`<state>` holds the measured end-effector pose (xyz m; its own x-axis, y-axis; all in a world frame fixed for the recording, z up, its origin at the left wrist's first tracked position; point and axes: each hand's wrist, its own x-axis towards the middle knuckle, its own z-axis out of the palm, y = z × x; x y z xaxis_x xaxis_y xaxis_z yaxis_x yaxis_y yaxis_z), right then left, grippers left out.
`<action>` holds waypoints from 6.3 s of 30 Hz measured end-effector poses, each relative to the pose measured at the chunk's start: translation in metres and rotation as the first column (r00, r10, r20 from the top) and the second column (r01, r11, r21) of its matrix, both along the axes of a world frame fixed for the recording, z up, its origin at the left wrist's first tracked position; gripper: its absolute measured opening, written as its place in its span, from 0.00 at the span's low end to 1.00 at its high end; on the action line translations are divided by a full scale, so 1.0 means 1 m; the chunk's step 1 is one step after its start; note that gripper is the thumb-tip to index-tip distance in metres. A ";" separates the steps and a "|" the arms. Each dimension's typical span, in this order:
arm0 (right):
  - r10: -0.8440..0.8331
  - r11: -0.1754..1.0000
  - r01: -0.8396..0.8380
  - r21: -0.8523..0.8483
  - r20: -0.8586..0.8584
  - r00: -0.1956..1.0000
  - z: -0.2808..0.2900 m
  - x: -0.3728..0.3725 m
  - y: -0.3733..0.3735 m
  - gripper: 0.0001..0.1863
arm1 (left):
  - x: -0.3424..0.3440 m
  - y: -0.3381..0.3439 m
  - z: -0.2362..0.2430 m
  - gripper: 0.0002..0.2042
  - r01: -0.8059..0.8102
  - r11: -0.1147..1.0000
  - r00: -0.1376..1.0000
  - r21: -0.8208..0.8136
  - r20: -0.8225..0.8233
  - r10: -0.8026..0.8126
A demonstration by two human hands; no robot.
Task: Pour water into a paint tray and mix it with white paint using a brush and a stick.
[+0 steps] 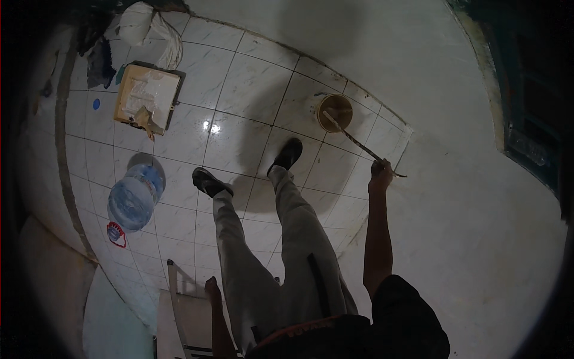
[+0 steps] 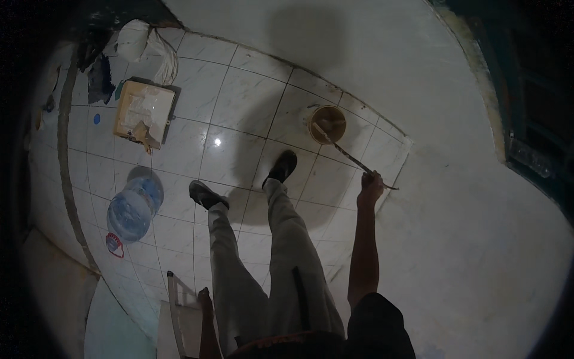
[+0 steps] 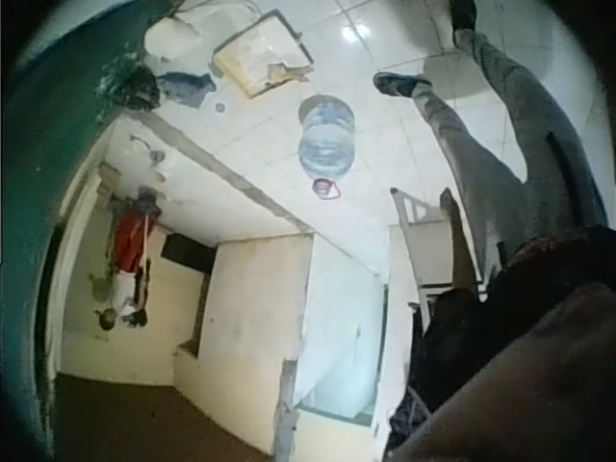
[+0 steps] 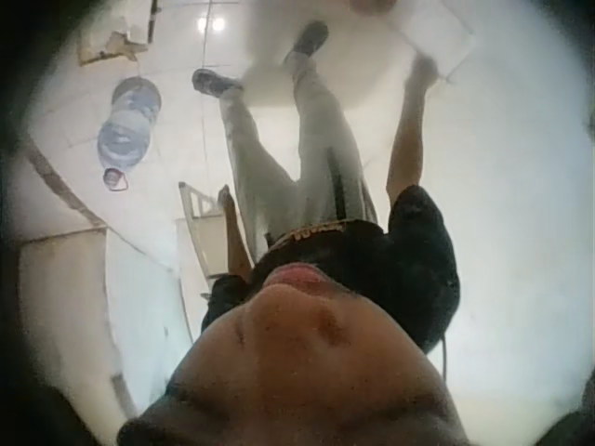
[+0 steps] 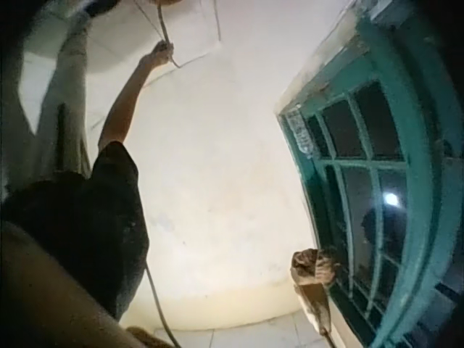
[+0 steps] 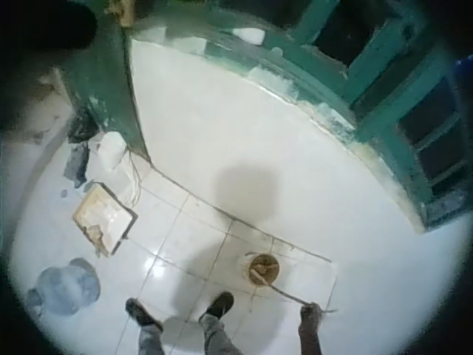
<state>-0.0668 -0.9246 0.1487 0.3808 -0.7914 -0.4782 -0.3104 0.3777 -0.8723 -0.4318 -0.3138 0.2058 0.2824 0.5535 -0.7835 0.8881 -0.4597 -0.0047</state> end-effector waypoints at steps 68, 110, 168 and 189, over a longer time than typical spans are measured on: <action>0.345 -0.926 -0.095 -0.367 -0.715 -0.608 -0.187 0.437 0.599 0.10 | 0.382 0.107 -0.162 0.28 0.464 0.884 0.766 0.057 0.475 -0.433; 0.007 -0.992 0.080 -0.099 -0.671 -0.741 -0.176 0.395 0.622 0.08 | 0.375 0.113 -0.160 0.28 0.448 0.894 0.818 -0.005 0.404 -0.408; -0.122 -0.932 0.282 -0.226 -0.538 -0.834 -0.217 0.409 0.753 0.23 | 0.505 0.255 -0.290 0.29 0.208 0.955 0.954 -0.213 0.258 -0.150; 0.095 -0.964 0.058 -0.258 -0.541 -0.835 -0.222 0.453 0.715 0.24 | 0.511 0.272 -0.295 0.28 0.374 0.903 0.882 -0.211 0.382 -0.276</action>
<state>0.3859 -0.2095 -0.0738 -0.1024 0.9174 -0.3845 0.7579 -0.1784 -0.6275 0.0792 -0.0423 -0.0895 0.6807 0.1640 -0.7140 0.6124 -0.6622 0.4318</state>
